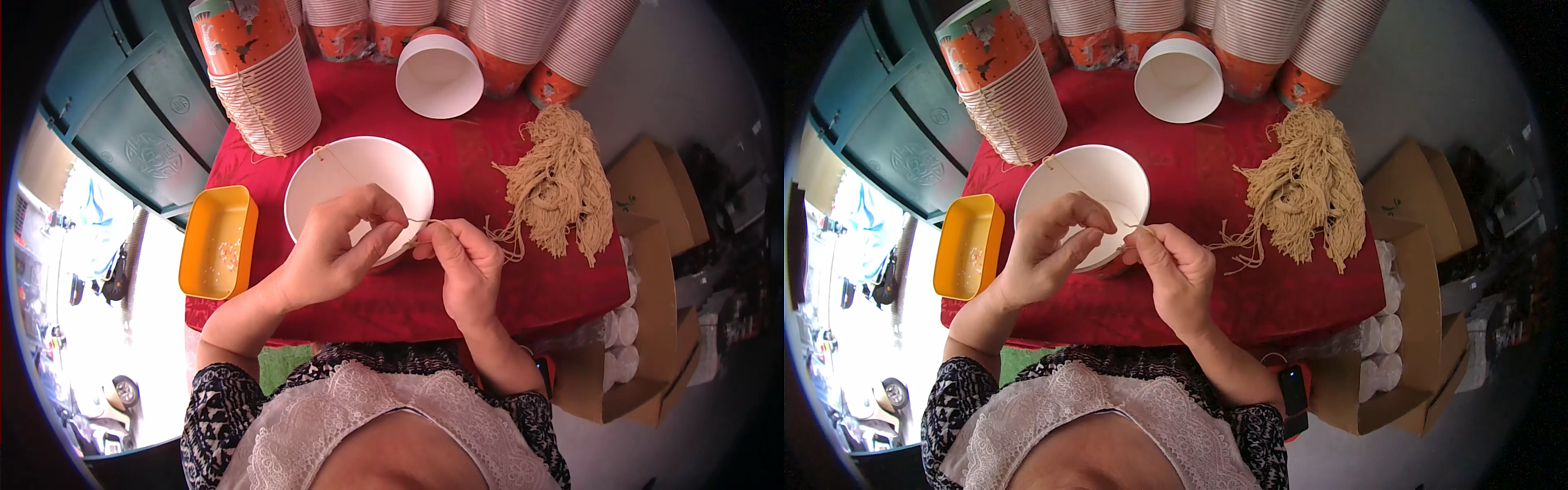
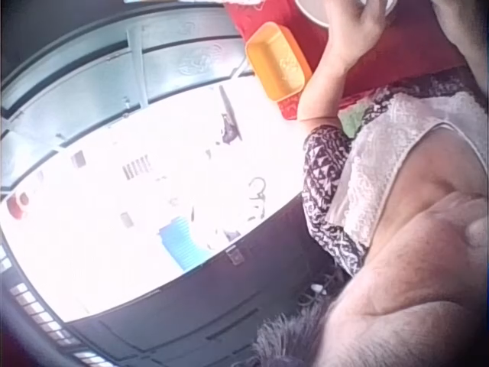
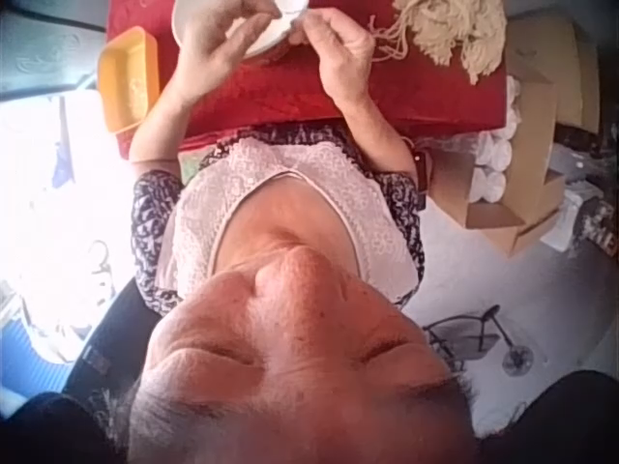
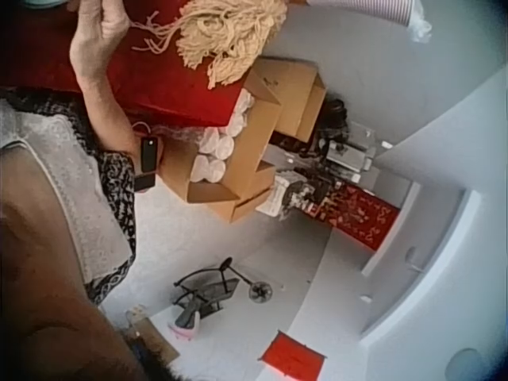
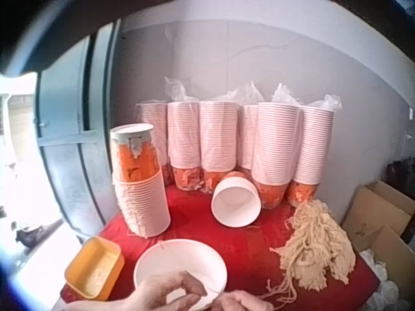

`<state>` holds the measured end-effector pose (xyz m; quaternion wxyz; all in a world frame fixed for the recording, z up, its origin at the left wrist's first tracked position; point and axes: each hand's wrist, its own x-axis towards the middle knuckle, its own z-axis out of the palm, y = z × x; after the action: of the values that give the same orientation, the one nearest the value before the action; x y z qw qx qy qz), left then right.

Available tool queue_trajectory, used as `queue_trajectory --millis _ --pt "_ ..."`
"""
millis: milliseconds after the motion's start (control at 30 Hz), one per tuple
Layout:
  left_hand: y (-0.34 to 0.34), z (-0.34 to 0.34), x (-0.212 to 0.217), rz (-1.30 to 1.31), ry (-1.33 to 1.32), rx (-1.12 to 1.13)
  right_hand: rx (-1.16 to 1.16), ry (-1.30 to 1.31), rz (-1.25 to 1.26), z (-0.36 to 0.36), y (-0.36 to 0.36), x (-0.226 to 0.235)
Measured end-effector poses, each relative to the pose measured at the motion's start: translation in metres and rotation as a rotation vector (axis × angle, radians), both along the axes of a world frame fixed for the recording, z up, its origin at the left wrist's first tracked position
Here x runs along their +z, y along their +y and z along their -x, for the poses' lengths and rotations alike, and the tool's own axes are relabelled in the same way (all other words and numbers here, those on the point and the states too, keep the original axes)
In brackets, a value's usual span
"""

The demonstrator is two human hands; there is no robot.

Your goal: Threading string handles through pre-punched holes in decorative paper buckets.

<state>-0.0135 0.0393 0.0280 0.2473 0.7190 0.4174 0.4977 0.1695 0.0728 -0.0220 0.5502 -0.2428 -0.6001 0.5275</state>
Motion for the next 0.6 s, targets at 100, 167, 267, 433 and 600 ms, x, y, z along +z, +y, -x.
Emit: queue_trajectory --millis 100,167,267,433,600 --pt "-0.003 -0.003 0.011 0.180 0.180 -0.012 0.054 0.135 0.075 -0.001 0.000 -0.005" --pt "-0.003 -0.006 0.010 0.228 0.128 -0.044 0.094 0.215 0.117 -0.001 0.000 -0.008" --pt "-0.001 -0.009 0.011 0.234 0.188 -0.027 0.094 0.229 0.138 -0.002 -0.001 -0.008" --pt "0.001 -0.012 0.014 0.206 0.234 -0.053 0.068 -0.038 -0.143 -0.010 0.001 0.002" --pt "0.003 -0.012 0.013 0.168 0.275 -0.036 0.005 -0.033 -0.261 -0.010 0.003 0.002"
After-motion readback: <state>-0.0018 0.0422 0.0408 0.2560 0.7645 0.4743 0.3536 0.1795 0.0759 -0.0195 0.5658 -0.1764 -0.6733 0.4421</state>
